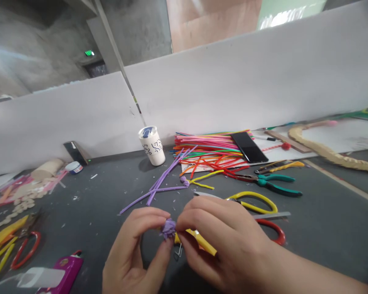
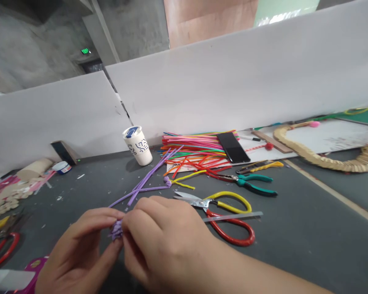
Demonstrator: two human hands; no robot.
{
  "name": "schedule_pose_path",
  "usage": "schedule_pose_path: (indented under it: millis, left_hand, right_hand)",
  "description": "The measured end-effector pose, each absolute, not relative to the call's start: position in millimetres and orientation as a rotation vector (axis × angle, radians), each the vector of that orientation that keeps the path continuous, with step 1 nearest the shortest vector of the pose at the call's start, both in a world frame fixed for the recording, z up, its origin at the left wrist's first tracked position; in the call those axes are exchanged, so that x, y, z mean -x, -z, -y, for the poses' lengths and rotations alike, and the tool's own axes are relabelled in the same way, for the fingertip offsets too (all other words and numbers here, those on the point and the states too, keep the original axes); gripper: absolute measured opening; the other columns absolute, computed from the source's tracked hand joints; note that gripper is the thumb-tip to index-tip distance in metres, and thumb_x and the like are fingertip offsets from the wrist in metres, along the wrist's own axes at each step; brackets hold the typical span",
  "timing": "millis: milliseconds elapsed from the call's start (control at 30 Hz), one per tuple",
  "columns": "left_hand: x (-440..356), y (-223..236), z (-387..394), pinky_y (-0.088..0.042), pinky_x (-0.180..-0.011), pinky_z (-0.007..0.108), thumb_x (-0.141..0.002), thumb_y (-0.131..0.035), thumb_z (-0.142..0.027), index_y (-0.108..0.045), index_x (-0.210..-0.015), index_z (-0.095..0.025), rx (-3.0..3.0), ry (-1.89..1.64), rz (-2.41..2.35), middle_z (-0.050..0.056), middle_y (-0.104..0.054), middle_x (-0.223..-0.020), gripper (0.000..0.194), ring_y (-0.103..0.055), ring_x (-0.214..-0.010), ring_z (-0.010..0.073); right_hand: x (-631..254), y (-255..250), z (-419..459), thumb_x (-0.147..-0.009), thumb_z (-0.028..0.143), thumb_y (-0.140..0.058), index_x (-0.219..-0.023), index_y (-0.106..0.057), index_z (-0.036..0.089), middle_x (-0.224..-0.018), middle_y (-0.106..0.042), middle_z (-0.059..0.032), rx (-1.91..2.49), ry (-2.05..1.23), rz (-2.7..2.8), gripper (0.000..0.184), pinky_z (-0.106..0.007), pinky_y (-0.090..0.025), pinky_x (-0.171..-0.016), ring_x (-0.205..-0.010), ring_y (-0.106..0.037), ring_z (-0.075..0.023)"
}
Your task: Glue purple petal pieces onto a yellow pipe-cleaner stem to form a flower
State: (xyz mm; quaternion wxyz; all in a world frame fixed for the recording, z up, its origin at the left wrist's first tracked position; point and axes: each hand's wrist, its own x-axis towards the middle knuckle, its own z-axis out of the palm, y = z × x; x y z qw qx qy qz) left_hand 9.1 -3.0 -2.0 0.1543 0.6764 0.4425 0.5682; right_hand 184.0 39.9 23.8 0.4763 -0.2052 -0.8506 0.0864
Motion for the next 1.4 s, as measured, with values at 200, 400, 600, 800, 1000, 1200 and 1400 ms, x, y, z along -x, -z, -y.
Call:
schedule_pose_path:
  millis: [200,400,600,800,1000,1200,1400]
  left_hand:
    - [-12.5,1.8,2.7,-0.050,-0.088,0.011,-0.077,-0.064,-0.001,-0.068,-0.101,-0.033,-1.900,-1.632,-1.328,-0.007,-0.070,-0.098,0.040,-0.064,-0.094,0.0093]
    - [-20.9,-0.1,5.0,-0.051,-0.084,0.013,-0.075,-0.067,-0.004,-0.073,-0.093,-0.036,-1.695,-1.718,-1.403,-0.008,-0.072,-0.094,0.038,-0.065,-0.090,0.0108]
    - [-18.4,-0.5,4.2,-0.049,-0.085,0.011,-0.077,-0.065,-0.005,-0.072,-0.096,-0.040,-1.763,-1.638,-1.428,-0.011,-0.072,-0.096,0.041,-0.065,-0.091,0.0087]
    - [-21.7,-1.1,6.4,-0.049,-0.085,0.015,-0.077,-0.066,-0.009,-0.074,-0.093,-0.039,-1.700,-1.657,-1.475,-0.010,-0.073,-0.094,0.035,-0.064,-0.090,0.0108]
    - [-26.0,-4.3,6.0,-0.053,-0.080,0.025,-0.074,-0.068,-0.012,-0.076,-0.086,-0.033,-1.629,-1.669,-1.552,-0.005,-0.074,-0.088,0.025,-0.066,-0.084,0.0165]
    - [-26.4,-2.9,6.9,-0.054,-0.080,0.024,-0.073,-0.068,-0.012,-0.076,-0.085,-0.032,-1.545,-1.685,-1.535,-0.005,-0.075,-0.090,0.025,-0.067,-0.085,0.0165]
    - [-24.1,-2.0,5.7,-0.054,-0.080,0.024,-0.073,-0.069,-0.012,-0.077,-0.086,-0.032,-1.563,-1.684,-1.522,-0.004,-0.075,-0.089,0.025,-0.068,-0.085,0.0165]
  right_hand:
    - [-182.4,-21.4,-41.1,-0.088,0.007,-0.051,-0.078,-0.065,0.010,-0.072,-0.065,-0.0056,0.525,-0.173,2.072,0.018,-0.024,-0.047,-0.061,-0.065,-0.058,-0.0144]
    - [-182.2,-18.5,-41.7,-0.088,0.007,-0.049,-0.079,-0.063,0.013,-0.073,-0.065,-0.0052,0.529,-0.196,2.085,0.018,-0.024,-0.050,-0.062,-0.066,-0.060,-0.0145]
    - [-181.9,-19.5,-43.3,-0.087,0.005,-0.047,-0.079,-0.063,0.013,-0.073,-0.064,-0.0038,0.543,-0.170,2.104,0.020,-0.023,-0.048,-0.062,-0.065,-0.058,-0.0140]
    - [-185.6,-21.6,-44.4,-0.087,0.003,-0.045,-0.078,-0.064,0.011,-0.071,-0.060,-0.0022,0.555,-0.146,2.212,0.023,-0.025,-0.042,-0.057,-0.063,-0.052,-0.0140]
    - [-184.2,-17.6,-49.4,-0.092,0.006,-0.044,-0.084,-0.063,0.010,-0.075,-0.060,-0.0035,0.477,-0.113,2.264,0.021,-0.027,-0.040,-0.057,-0.065,-0.050,-0.0155]
    - [-184.7,-24.1,-47.6,-0.090,0.007,-0.047,-0.081,-0.063,0.011,-0.073,-0.062,-0.0039,0.504,-0.157,2.201,0.019,-0.025,-0.044,-0.057,-0.063,-0.051,-0.0147]
    - [-185.7,-23.5,-46.6,-0.088,0.007,-0.048,-0.079,-0.064,0.011,-0.072,-0.063,-0.0045,0.506,-0.130,2.201,0.018,-0.026,-0.044,-0.056,-0.061,-0.052,-0.0151]
